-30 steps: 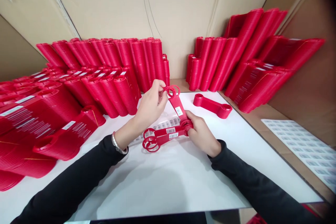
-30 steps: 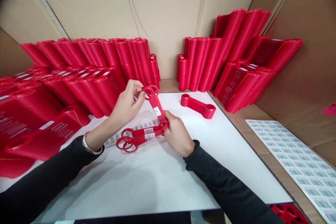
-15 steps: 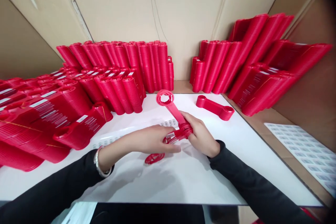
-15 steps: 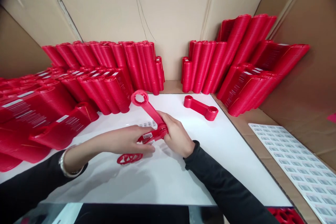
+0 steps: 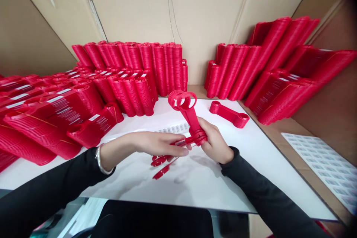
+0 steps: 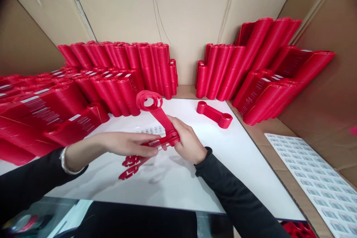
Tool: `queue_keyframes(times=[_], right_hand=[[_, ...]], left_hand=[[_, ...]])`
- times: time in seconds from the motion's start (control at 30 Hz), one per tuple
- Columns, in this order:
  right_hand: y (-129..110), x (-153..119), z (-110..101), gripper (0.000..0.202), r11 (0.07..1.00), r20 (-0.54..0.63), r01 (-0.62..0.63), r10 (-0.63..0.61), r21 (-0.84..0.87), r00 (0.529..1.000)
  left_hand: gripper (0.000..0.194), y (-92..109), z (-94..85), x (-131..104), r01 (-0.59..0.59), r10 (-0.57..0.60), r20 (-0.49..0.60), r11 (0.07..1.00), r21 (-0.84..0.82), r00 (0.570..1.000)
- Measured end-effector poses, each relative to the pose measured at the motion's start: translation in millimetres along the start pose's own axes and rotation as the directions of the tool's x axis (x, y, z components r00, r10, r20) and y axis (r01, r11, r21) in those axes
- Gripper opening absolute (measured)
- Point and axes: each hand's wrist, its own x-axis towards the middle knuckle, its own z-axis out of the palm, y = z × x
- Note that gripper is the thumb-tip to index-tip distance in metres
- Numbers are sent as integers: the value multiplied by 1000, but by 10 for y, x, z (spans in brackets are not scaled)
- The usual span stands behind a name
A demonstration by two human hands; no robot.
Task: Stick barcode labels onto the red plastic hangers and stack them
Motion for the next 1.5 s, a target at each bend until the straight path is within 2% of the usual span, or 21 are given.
queue_keyframes(times=[0.1, 0.2, 0.33, 0.47, 0.53, 0.6, 0.7, 0.77, 0.9, 0.97, 1.03, 1.13, 1.23, 1.3, 1.37, 1.43, 1.5], right_hand=[[-8, -9, 9, 65, 999, 6, 16, -16, 52, 1000], [-15, -19, 29, 65, 996, 24, 14, -16, 91, 1000], [-17, -25, 41, 62, 995, 23, -13, 11, 99, 1000], [-4, -19, 36, 65, 1000, 38, 2, -3, 24, 999], [5, -15, 41, 70, 1000, 66, -10, 11, -16, 998], [15, -11, 52, 74, 998, 81, -40, 44, -48, 996], [29, -10, 71, 74, 994, 87, -72, 79, -79, 993], [35, -13, 79, 75, 992, 98, -74, 84, -101, 992], [39, -27, 84, 77, 990, 101, -68, 81, -122, 992], [40, -31, 88, 77, 992, 108, -55, 68, -116, 992], [43, -32, 95, 78, 993, 116, -45, 58, -110, 992], [56, -25, 110, 77, 993, 97, -59, 69, -101, 993], [76, -10, 122, 75, 993, 60, -92, 96, -67, 994], [86, 1, 133, 73, 991, 21, -127, 128, -30, 992], [85, 9, 151, 71, 986, -2, -165, 165, 9, 986], [77, 14, 168, 71, 981, 16, -190, 189, 41, 982], [76, 18, 160, 69, 976, 36, -206, 204, 64, 978]], left_hand=[[34, -23, -82, -52, -5, 16, 89, 992, -122, 996], [32, -76, -109, -83, -42, 50, 77, 995, -96, 996], [32, -91, -42, -100, -27, 33, 51, 992, -121, 998], [22, -49, 79, -86, -16, 13, 43, 996, 82, 999], [15, -45, 142, -72, 27, -28, 2, 982, 186, 1000], [17, -60, 206, -51, 77, -52, -94, 955, 288, 994], [34, -95, 297, 3, 123, 53, -328, 861, 493, 943], [41, -108, 351, 52, 193, 114, -409, 748, 635, 905], [37, -95, 426, 129, 316, 92, -405, 479, 819, 910], [35, -89, 439, 145, 311, 111, -382, 399, 863, 918], [34, -103, 431, 151, 300, 142, -372, 371, 879, 917], [37, -162, 396, 149, 314, 146, -405, 422, 851, 903], [38, -239, 383, 111, 291, 154, -438, 553, 781, 885], [35, -287, 418, 50, 252, 186, -465, 641, 725, 866], [33, -329, 482, -42, 242, 171, -498, 713, 658, 850], [34, -367, 533, -155, 216, 139, -493, 774, 595, 859], [37, -410, 518, -265, 147, 162, -472, 821, 552, 866]])
